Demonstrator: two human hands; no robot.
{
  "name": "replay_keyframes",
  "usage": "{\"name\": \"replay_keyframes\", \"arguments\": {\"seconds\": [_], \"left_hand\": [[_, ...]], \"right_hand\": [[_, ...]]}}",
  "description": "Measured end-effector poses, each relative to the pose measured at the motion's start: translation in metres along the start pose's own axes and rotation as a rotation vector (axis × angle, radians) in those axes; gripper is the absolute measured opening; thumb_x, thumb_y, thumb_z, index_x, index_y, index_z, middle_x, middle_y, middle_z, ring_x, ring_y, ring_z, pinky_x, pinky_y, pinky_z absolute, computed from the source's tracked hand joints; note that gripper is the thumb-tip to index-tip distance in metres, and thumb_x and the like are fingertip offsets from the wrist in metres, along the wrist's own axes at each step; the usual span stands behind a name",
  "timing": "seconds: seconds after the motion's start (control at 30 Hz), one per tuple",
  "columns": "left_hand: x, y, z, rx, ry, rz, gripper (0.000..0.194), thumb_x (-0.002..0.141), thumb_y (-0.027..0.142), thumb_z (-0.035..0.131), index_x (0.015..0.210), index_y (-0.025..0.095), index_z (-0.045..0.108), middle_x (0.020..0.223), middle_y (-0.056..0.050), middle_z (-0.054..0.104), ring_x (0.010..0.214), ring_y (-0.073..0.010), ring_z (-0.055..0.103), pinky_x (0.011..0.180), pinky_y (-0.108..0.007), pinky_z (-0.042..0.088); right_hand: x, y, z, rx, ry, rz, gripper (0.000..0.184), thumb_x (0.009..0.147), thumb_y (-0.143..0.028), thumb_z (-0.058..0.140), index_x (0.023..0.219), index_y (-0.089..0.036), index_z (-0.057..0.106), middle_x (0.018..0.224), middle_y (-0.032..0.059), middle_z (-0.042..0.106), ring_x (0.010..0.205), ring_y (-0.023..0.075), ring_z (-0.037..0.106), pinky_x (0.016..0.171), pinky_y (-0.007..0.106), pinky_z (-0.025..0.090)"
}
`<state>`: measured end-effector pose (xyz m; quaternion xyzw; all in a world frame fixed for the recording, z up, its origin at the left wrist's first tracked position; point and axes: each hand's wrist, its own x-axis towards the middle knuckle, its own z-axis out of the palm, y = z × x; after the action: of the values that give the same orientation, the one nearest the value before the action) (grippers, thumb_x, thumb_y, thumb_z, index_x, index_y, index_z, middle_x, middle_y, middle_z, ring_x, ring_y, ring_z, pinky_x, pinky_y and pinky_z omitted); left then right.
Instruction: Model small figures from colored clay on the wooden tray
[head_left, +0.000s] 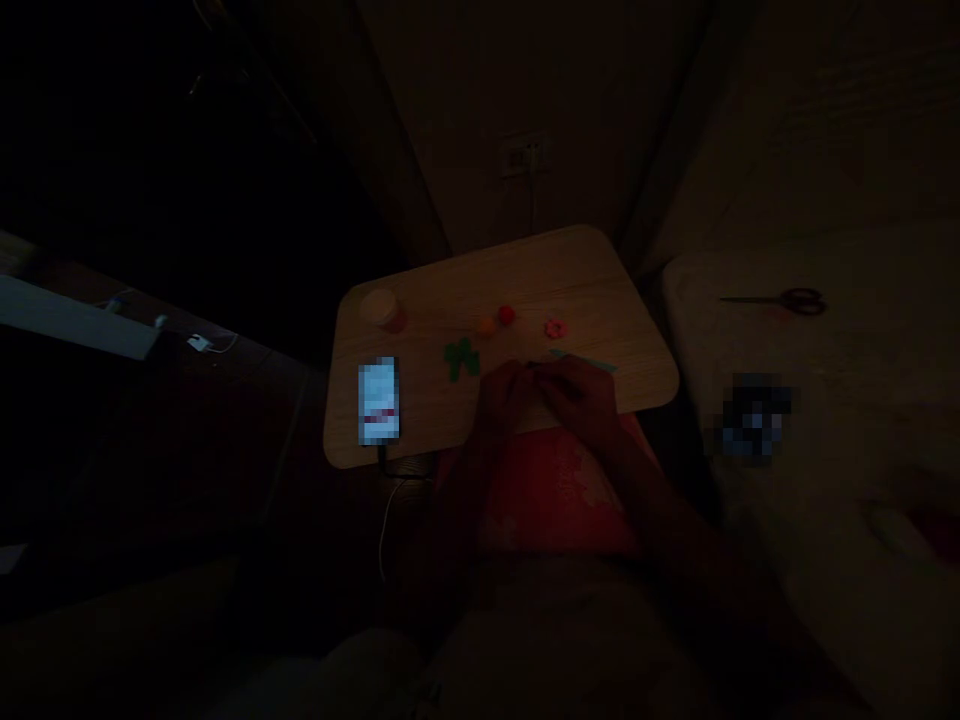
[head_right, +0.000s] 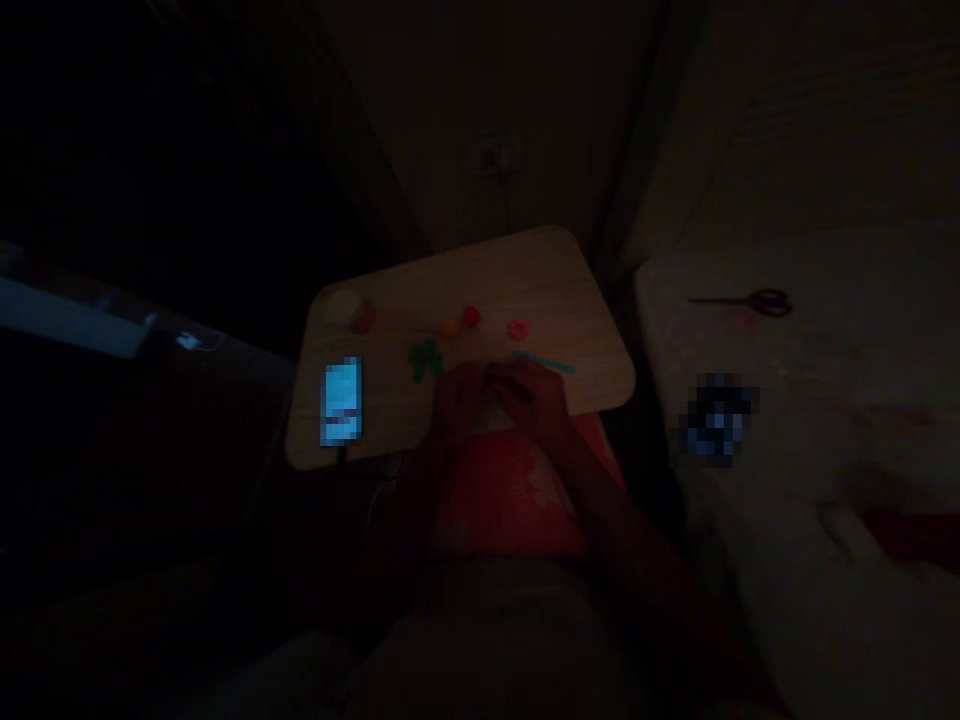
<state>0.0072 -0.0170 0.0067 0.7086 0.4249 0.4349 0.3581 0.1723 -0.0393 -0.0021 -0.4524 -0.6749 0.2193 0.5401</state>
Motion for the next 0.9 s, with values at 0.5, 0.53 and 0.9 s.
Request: {"name": "replay_keyframes", "arguments": {"seconds": [0.5,0.53,0.9], "left_hand": [[-0.003,-0.003,0.002,0.001,-0.044,-0.03,0.042,0.095,0.054,0.055,0.076,0.018,0.066,0.075,-0.004,0.067,0.07,-0.0172,0.06,0.067,-0.03,0.048],[-0.003,-0.004,0.003,0.023,-0.047,-0.039,0.04,0.093,0.052,0.057,0.076,0.018,0.066,0.074,-0.003,0.067,0.07,-0.017,0.06,0.066,-0.03,0.048],[-0.006,-0.01,0.004,-0.056,-0.08,-0.11,0.03,0.096,0.039,0.052,0.099,0.019,0.074,0.098,-0.007,0.078,0.088,-0.0217,0.071,0.08,-0.033,0.055]], "right_hand": [[-0.002,0.001,0.0,-0.035,-0.028,-0.017,0.012,0.091,-0.033,0.068,0.092,-0.027,0.079,0.087,0.0052,0.076,0.077,0.0213,0.069,0.074,0.037,0.058],[-0.003,0.002,0.0,-0.049,-0.033,-0.021,0.013,0.091,-0.033,0.067,0.093,-0.027,0.079,0.087,0.0053,0.076,0.077,0.0213,0.069,0.073,0.037,0.058],[-0.003,-0.003,0.0,-0.016,-0.111,-0.033,0.029,0.092,-0.035,0.068,0.119,-0.031,0.075,0.109,0.0074,0.074,0.095,0.0228,0.071,0.083,0.037,0.059]]}}
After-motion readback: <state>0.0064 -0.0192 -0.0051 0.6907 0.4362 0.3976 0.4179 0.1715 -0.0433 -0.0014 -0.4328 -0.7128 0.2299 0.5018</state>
